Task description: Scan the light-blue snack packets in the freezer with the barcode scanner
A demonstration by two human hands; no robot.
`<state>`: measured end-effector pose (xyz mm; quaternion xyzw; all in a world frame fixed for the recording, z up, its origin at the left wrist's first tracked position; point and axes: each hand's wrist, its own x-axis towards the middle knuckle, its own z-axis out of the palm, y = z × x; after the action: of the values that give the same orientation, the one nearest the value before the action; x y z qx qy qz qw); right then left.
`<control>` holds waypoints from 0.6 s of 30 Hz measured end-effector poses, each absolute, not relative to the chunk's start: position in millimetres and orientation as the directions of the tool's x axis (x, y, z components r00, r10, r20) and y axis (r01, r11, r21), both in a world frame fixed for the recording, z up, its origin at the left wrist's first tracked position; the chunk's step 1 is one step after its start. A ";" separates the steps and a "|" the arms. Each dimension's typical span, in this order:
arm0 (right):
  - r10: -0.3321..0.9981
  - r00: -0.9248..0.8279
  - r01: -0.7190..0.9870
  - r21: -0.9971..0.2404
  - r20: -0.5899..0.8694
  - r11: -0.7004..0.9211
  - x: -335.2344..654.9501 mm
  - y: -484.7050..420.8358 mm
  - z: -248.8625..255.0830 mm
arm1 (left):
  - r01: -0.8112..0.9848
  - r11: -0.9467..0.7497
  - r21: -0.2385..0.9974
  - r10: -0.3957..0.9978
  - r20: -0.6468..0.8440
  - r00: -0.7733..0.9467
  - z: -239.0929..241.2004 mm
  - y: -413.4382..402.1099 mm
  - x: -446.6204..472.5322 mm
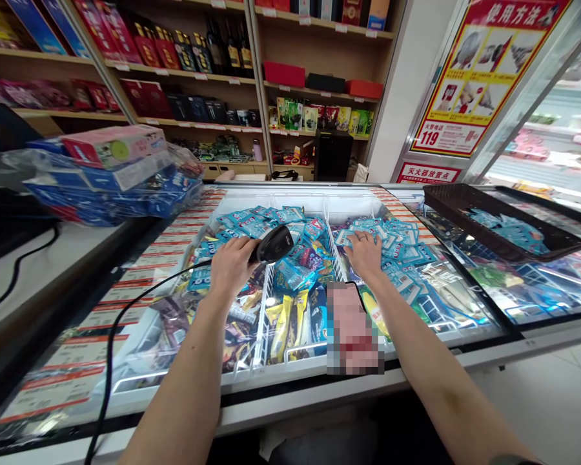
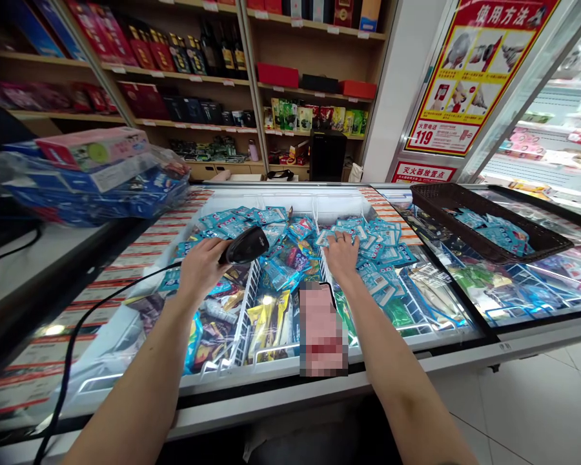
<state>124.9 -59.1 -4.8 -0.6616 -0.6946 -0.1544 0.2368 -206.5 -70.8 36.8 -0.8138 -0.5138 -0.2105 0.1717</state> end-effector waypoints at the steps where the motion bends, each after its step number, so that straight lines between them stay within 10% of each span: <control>1: 0.841 -0.008 0.992 -0.100 0.540 0.073 123.9 -59.4 -4.3 | 0.909 -0.412 -0.059 0.765 0.519 0.381 37.1 -70.6 -207.5; 18: 0.777 -0.486 0.799 -0.157 0.400 0.581 58.6 -40.8 15.9 | 0.945 -0.325 -0.021 0.768 0.578 0.276 38.2 -68.7 -220.3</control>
<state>58.6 -40.8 15.9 -0.4572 -0.8617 -0.0248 0.2187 -220.3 -68.7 38.2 -0.7774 -0.5510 -0.2412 0.1841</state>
